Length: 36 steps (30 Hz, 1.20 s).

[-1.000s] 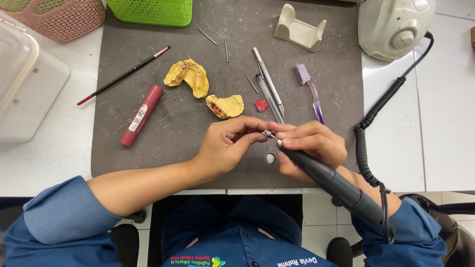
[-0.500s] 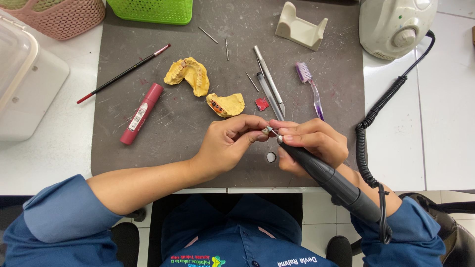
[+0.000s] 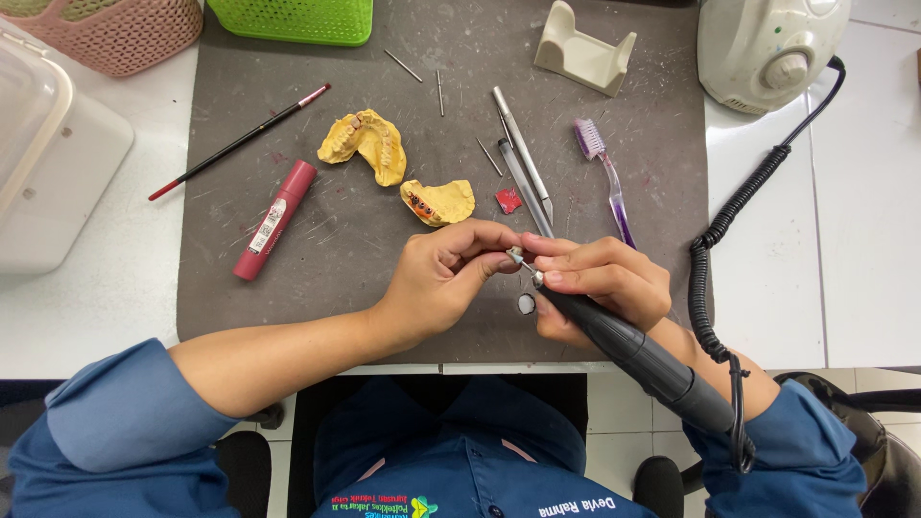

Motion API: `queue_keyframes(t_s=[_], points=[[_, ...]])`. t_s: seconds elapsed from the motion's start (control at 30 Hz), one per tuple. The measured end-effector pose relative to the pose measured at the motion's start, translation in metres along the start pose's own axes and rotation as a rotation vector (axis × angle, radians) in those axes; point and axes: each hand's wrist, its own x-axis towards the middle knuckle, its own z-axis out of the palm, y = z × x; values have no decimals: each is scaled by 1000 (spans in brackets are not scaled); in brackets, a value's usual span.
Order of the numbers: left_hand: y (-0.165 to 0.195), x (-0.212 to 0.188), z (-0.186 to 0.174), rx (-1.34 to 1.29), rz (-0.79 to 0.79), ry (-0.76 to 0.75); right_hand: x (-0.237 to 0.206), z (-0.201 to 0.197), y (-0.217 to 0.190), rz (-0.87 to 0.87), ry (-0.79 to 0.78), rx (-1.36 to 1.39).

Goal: The person adjusts a dental prosthesis on a yellow dental cast using a red marker and a rotary tool. They mark specific areas on the cast, then use the rotary tool to grind and shape the prosthesis, repeating the marking and grinding steps.

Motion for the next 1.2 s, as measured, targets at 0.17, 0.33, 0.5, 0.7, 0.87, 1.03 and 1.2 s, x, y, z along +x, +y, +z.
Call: queue_keyframes(t_s=[0.17,0.33,0.5,0.7,0.87,1.03,1.2], points=[[-1,0,0,-44,-9,-10,0,1,1,-1,23,-11],[0,0,-1,-52,-22,-4,-3,2,4,-13,28,0],[4,-2,-1,-41,79,-44,-11,-6,1,119,21,204],[7,-2,-1,61,147,-24,-11,-6,8,86,0,241],[8,-2,-2,123,178,2,-5,-4,4,25,-45,76],[8,-2,-2,137,184,6,-2,-1,1,10,1,72],[8,-1,-2,149,193,4,-1,-2,0,20,-40,58]])
